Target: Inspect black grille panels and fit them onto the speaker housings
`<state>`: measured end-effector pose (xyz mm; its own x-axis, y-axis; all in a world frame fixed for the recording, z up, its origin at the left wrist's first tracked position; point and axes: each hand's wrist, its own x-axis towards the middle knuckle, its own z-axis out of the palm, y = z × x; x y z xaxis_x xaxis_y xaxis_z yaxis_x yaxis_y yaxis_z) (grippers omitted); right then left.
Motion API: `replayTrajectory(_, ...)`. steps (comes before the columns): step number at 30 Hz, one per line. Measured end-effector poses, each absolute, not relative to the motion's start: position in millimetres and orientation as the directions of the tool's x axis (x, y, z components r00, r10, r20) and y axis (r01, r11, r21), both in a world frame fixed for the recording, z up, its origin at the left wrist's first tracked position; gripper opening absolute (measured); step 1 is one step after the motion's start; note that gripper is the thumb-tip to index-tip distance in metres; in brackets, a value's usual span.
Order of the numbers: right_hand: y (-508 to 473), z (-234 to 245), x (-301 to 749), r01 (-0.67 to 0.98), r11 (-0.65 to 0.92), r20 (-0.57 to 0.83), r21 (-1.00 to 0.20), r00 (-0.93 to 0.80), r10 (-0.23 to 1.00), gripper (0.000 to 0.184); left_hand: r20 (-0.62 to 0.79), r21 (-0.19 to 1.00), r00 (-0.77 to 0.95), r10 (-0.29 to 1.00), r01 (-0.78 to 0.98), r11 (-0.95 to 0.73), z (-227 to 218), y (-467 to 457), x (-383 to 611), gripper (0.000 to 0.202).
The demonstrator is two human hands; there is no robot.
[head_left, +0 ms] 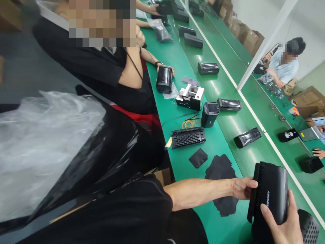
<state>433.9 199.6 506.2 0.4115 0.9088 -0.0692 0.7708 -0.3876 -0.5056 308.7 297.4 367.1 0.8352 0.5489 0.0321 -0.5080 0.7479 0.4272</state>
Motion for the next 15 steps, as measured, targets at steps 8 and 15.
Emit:
replayTrajectory(8, 198, 504, 427, 0.759, -0.436, -0.095, -0.484, 0.450, 0.888, 0.135, 0.044, 0.547, 0.827, 0.560, -0.489, 0.680, 379, 295, 307, 0.070)
replayTrajectory(15, 193, 505, 433, 0.762, -0.464, -0.107, -0.453, 0.470, 0.876, 0.131, 0.039, 0.643, 0.850, 0.525, -0.423, 0.638, 390, 297, 302, 0.065)
